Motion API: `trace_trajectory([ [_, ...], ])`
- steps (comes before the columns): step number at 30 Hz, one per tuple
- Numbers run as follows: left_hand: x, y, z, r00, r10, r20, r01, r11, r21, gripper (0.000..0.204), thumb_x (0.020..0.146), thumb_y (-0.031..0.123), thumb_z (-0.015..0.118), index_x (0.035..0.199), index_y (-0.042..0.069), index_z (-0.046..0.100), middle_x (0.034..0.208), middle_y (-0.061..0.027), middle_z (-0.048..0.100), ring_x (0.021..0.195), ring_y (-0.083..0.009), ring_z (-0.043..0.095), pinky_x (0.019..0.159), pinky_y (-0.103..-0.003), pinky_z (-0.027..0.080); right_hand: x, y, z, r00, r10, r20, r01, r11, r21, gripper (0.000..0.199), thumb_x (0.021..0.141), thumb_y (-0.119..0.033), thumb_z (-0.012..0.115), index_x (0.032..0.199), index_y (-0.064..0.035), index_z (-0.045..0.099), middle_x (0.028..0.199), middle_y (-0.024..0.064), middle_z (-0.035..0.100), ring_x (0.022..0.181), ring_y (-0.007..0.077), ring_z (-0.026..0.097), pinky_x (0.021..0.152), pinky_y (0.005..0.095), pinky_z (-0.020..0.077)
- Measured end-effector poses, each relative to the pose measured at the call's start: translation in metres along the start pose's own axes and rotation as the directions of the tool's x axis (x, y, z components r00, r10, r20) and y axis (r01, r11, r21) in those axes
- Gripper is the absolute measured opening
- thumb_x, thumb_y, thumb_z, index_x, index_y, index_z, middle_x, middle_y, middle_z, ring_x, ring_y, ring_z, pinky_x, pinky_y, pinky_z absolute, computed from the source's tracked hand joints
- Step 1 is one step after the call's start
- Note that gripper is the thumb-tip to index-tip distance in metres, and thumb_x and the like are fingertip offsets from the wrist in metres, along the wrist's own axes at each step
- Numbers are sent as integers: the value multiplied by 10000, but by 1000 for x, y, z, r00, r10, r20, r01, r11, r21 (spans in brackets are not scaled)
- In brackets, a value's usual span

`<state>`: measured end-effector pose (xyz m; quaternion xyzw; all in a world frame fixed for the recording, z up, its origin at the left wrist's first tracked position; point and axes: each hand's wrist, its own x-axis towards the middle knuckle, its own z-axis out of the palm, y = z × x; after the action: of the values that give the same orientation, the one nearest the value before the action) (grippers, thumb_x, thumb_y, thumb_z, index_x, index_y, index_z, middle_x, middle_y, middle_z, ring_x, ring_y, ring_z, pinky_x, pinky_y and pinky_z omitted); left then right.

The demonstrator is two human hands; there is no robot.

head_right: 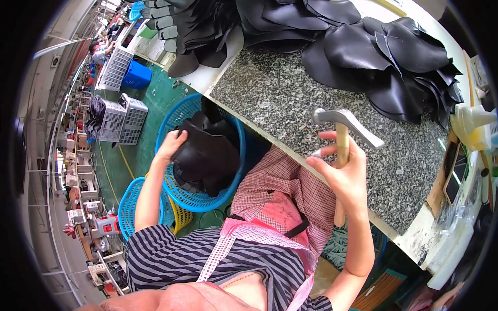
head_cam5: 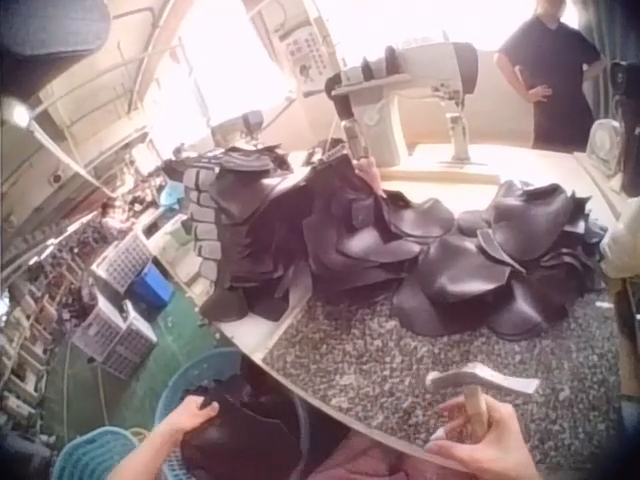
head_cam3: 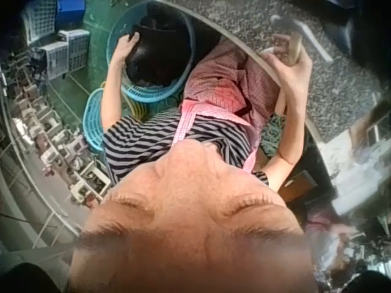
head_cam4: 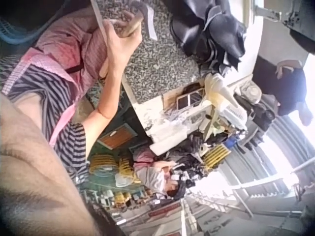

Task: Hammering and smoothing out the edges of leather shoe upper components on a workbench in a factory setting.

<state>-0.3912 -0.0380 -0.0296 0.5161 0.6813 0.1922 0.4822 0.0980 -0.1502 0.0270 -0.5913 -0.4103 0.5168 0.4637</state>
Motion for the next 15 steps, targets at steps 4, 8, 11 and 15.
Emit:
trace_trajectory([
  [4,21,-38,-33,781,477,-403,30,615,788,588,877,292,834,1352,30,608,1164,-177,705,1043,-269,685,883,-395,541,-11,1,-17,997,-29,-77,32,999,27,429,812,15,819,1210,-6,660,811,-7,651,778,76,661,690,224,536],
  [8,50,78,38,591,729,-347,-546,677,494,473,927,211,776,1339,36,622,1231,-128,681,1131,-263,660,926,-394,523,-21,-2,-34,989,-36,-145,40,999,26,328,863,-70,811,1152,-15,666,764,-27,620,713,50,608,618,215,467],
  [11,44,191,121,397,913,-89,-827,398,396,304,927,129,755,1210,36,695,1171,-117,709,1101,-268,677,939,-365,525,-25,-8,-41,983,-37,-178,27,998,-60,258,899,-114,781,1114,-18,677,696,-50,567,614,25,513,549,220,370],
  [15,76,282,235,86,970,227,-976,36,216,584,815,314,866,1293,57,651,1273,-173,654,1209,-348,607,1060,-430,476,-37,-9,-48,980,-23,-199,16,999,-37,216,921,-92,761,1119,-58,682,710,-84,550,627,11,493,561,203,383],
])
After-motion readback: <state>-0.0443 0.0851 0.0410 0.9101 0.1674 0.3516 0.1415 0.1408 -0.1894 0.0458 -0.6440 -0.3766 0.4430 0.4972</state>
